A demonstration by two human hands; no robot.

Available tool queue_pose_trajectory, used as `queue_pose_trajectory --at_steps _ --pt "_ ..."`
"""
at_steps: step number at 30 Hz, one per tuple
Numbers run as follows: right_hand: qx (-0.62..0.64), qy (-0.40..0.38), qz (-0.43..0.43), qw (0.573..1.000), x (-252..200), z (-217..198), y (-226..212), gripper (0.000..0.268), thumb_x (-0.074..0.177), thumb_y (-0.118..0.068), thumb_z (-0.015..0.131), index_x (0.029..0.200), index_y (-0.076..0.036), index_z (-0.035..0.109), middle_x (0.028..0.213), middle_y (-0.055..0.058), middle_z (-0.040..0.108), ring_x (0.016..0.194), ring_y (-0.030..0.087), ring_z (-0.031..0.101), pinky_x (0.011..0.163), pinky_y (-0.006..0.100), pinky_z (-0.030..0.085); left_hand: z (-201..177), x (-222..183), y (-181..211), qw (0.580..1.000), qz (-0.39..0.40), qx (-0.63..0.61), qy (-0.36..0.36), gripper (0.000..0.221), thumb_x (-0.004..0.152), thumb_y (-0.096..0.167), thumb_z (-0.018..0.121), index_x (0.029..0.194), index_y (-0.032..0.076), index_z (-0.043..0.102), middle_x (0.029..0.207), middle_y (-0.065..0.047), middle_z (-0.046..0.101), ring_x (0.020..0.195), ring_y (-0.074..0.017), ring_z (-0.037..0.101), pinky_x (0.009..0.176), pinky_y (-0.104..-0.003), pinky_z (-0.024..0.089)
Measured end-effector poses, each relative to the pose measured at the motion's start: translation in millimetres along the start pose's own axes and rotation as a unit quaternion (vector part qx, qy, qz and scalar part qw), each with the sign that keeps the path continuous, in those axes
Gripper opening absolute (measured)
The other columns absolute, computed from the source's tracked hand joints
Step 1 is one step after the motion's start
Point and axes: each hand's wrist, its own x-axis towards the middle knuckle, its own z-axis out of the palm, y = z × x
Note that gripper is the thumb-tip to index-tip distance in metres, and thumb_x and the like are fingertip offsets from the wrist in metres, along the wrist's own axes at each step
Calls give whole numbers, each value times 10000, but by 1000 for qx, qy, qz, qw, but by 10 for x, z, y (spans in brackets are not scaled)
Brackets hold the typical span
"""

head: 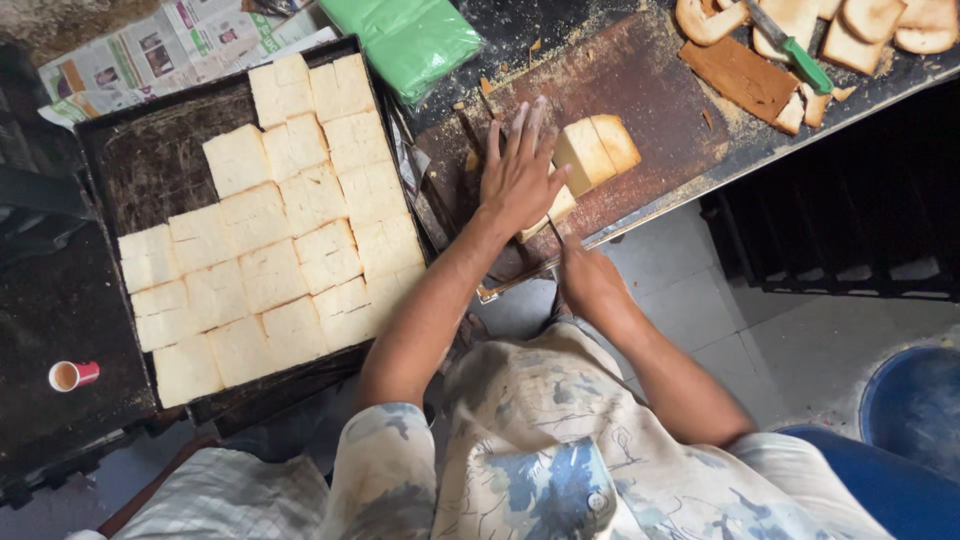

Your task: The person cuts loaves of bread on a wooden board using a long knife and arranges the sliced pieces on a tray.

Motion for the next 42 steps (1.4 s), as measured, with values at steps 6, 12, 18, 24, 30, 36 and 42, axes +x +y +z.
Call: queue_pose_trajectory --at_steps 6,12,18,24,30,36,42 --pt "-25 -59 82 995 -328 -87 13 263 1034 -194 527 998 67 521 827 397 641 822 566 647 770 624 486 112 76 -32 997 -16 -7 -71 679 1034 520 385 1512 42 449 1661 -179 231 1560 -314 141 1247 -593 27" --pt "-1 -19 19 1000 284 279 156 202 1020 -148 472 1017 42 539 828 347 672 821 534 672 742 615 518 178 59 -51 997 -17 -23 -68 653 1042 500 390 1492 36 480 1637 -194 315 1560 -320 196 1251 -599 77" --pt "-35 -70 92 993 -431 386 480 281 1004 -205 445 1118 48 486 828 379 667 806 574 663 758 647 492 146 56 -61 997 -15 -19 -72 652 1034 497 395 1487 35 477 1640 -201 287 1551 -327 187 1231 -613 104" --pt "91 19 63 994 341 722 481 415 1033 -266 342 1024 76 578 902 379 683 905 559 647 807 600 481 163 24 -46 998 -3 -23 -60 653 1031 495 400 1490 38 477 1666 -175 234 1556 -321 151 1226 -617 111" --pt "13 -87 115 989 -392 702 681 348 1056 -274 354 1139 44 466 913 390 665 858 568 638 799 626 470 108 61 -72 997 -10 -33 -66 647 1037 496 395 1500 50 473 1668 -173 222 1564 -312 132 1233 -618 109" --pt "40 -20 17 999 151 910 648 262 951 -63 469 1146 103 415 835 400 647 800 579 635 722 629 493 189 -7 -66 996 -14 -37 -78 647 1046 497 398 1524 64 447 1683 -169 215 1574 -310 134 1239 -612 121" --pt "12 22 11 1000 42 651 408 223 916 -48 553 1073 86 466 802 377 651 781 567 638 719 622 489 54 24 -79 1000 9 -14 -1 795 1012 597 469 1592 79 304 1692 -188 123 1575 -332 111 1260 -609 92"
